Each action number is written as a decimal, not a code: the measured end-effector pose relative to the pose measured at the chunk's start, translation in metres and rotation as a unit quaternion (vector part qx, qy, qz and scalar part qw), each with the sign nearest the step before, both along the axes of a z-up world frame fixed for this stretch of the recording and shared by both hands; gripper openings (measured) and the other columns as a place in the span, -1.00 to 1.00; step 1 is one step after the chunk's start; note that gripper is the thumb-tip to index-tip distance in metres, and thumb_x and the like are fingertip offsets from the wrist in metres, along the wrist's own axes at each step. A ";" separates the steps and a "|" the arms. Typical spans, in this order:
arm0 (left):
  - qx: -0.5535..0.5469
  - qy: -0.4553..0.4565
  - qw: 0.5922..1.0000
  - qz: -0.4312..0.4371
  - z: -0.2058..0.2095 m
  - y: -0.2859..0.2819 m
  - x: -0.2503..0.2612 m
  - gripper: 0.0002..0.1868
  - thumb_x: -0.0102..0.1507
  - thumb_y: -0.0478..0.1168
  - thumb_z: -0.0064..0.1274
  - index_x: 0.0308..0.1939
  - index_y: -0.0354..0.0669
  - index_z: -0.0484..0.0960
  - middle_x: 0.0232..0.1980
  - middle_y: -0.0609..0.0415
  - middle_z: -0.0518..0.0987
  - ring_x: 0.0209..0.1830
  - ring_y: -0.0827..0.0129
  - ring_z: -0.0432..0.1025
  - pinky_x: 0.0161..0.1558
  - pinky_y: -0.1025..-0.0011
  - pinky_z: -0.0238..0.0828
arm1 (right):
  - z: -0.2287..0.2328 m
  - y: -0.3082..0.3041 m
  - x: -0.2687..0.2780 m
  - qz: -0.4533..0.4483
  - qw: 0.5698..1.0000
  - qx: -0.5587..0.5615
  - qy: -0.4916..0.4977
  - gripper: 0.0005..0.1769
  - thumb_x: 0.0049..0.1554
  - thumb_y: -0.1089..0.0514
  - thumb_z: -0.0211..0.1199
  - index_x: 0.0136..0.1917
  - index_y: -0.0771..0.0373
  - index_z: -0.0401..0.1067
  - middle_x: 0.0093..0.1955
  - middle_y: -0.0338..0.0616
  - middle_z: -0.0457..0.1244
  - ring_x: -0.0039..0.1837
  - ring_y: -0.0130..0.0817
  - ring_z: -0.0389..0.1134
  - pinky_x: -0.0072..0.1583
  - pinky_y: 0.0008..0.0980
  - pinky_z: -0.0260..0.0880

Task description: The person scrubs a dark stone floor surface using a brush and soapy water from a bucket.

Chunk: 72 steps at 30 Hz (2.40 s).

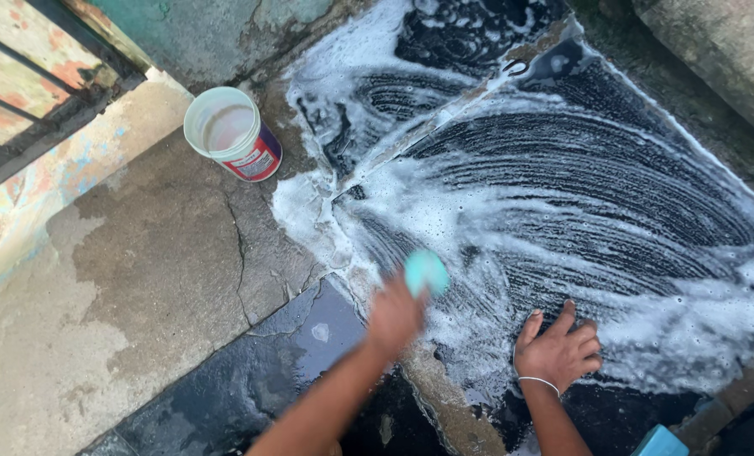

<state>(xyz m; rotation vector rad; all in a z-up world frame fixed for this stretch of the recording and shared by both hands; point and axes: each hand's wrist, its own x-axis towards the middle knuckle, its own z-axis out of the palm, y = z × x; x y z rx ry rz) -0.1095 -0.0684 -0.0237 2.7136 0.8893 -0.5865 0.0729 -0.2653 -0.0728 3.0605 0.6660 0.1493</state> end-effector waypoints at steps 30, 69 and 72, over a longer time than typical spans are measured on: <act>0.031 -0.087 0.992 -0.087 -0.054 -0.007 0.105 -0.51 0.68 -0.04 -0.41 0.60 -0.22 0.24 0.14 -0.51 0.49 -0.22 0.00 0.56 -0.28 0.05 0.55 | 0.002 -0.002 0.000 0.006 1.000 -0.004 -0.012 -0.29 0.35 -0.22 -0.13 0.60 0.20 0.18 0.43 0.25 0.04 0.32 0.12 0.03 0.34 0.07 -0.04; 0.201 -0.208 0.953 -0.088 -0.070 0.066 0.130 -0.30 0.55 0.22 -0.26 0.17 -0.48 0.55 0.10 -0.38 0.53 -0.16 -0.03 0.47 -0.25 -0.06 0.46 | 0.014 0.014 0.004 -0.045 0.998 -0.036 0.019 -0.26 0.23 -0.30 -0.04 0.56 0.05 0.20 0.43 0.15 0.07 0.35 0.06 0.11 0.37 0.10 0.01; 0.127 -0.265 0.921 -0.257 -0.043 -0.007 0.150 -0.56 0.33 -0.03 -0.16 0.26 0.10 0.56 0.08 -0.36 0.53 -0.08 -0.11 0.48 -0.18 -0.12 0.46 | 0.016 0.015 0.003 -0.053 0.998 -0.027 -0.002 -0.26 0.17 -0.31 -0.03 0.53 0.00 0.21 0.44 0.14 0.07 0.37 0.06 0.10 0.38 0.11 0.00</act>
